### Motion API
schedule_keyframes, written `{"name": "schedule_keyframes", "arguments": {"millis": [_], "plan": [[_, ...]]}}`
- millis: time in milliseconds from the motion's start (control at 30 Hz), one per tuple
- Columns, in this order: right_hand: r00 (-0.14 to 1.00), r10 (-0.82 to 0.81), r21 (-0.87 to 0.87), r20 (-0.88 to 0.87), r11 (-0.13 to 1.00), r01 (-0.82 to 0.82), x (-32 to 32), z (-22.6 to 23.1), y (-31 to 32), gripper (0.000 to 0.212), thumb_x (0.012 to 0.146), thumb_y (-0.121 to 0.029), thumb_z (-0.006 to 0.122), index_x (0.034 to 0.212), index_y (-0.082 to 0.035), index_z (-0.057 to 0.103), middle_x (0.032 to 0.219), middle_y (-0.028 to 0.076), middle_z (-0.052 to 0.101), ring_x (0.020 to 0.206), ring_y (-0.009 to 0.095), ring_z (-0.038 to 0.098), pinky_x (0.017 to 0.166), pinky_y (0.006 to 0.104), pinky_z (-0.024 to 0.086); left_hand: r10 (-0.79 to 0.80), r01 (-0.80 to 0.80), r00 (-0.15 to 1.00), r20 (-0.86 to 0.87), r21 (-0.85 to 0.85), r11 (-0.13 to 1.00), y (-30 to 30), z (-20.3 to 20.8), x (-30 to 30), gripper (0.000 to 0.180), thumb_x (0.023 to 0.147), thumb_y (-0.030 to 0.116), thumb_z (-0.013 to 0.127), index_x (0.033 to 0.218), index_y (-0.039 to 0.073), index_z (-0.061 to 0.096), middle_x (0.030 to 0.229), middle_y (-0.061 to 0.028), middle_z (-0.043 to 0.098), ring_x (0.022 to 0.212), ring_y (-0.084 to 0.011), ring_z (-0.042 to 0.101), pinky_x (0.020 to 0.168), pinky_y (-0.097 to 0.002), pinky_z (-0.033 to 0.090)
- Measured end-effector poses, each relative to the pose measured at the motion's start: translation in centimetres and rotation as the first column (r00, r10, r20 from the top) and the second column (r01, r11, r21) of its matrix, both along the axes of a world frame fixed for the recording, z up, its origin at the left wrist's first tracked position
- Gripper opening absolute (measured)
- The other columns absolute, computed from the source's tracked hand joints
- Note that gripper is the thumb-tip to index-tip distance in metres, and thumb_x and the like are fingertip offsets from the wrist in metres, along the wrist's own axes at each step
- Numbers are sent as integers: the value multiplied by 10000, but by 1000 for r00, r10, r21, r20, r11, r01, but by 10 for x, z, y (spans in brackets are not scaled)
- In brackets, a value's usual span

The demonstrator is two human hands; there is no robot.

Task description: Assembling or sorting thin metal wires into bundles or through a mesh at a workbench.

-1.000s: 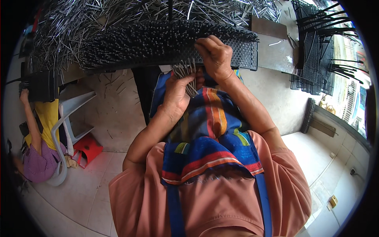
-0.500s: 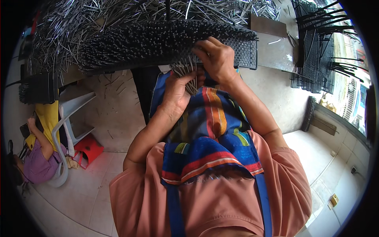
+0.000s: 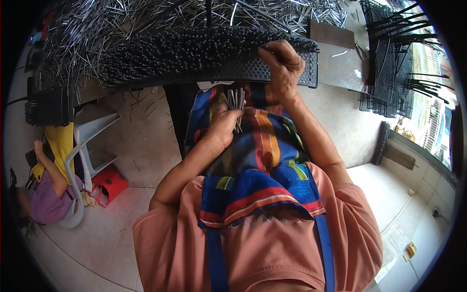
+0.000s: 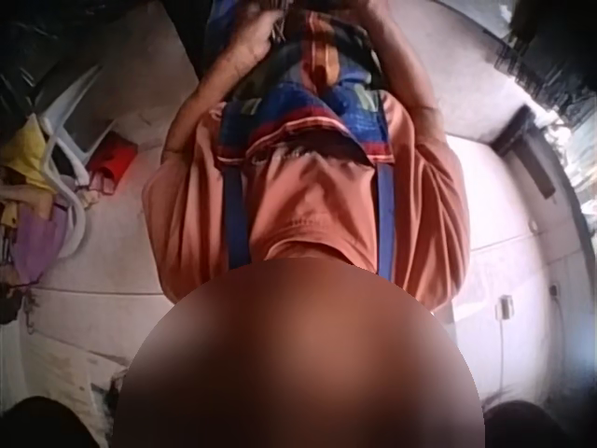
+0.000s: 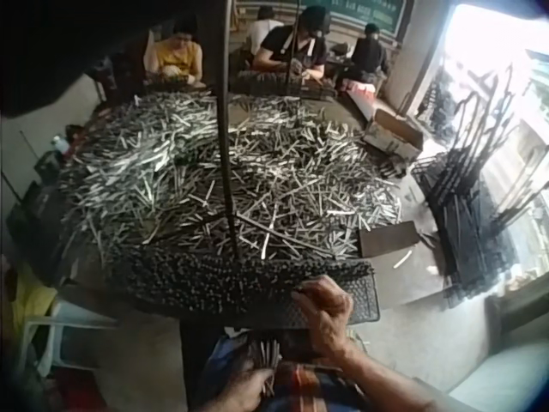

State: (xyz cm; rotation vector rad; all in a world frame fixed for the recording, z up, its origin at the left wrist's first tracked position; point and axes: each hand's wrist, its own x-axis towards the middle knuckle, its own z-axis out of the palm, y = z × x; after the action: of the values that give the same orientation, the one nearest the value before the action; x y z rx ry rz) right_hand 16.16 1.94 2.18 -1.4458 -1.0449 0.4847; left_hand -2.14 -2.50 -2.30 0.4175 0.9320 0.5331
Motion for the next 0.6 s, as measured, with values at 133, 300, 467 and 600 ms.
{"name": "schedule_keyframes", "arguments": {"millis": [133,300,467,600], "plan": [[989,50,12,137,999,-52,-1,-3,2,126,753,53,748,842,6,671,821,6,632,723,52,548,654,193,445,-87,86,996,-27,-45,995,9,19,-4,296,845,-56,527,1110,24,632,956,-88,696,796,-184,698,659,-296,582],[993,47,10,105,999,-49,-2,-3,4,130,750,57,745,851,17,674,820,25,636,722,65,563,653,203,458,8,-8,1000,3,-19,1000,13,24,3,285,858,-62,546,1113,31,631,943,-96,701,790,-194,700,663,-301,585],[985,99,21,144,994,-103,-4,1,4,124,750,60,742,850,24,679,820,44,646,728,80,586,650,215,472,23,-22,999,39,-40,999,20,25,5,270,865,-70,559,1104,35,629,955,-107,701,785,-211,702,671,-314,592],[971,97,16,218,995,-103,-3,-12,3,117,752,41,745,851,12,690,801,59,649,690,107,604,634,221,483,54,-51,997,50,-65,997,22,18,7,260,868,-69,564,1100,32,625,957,-120,700,792,-227,705,672,-326,598]]}}
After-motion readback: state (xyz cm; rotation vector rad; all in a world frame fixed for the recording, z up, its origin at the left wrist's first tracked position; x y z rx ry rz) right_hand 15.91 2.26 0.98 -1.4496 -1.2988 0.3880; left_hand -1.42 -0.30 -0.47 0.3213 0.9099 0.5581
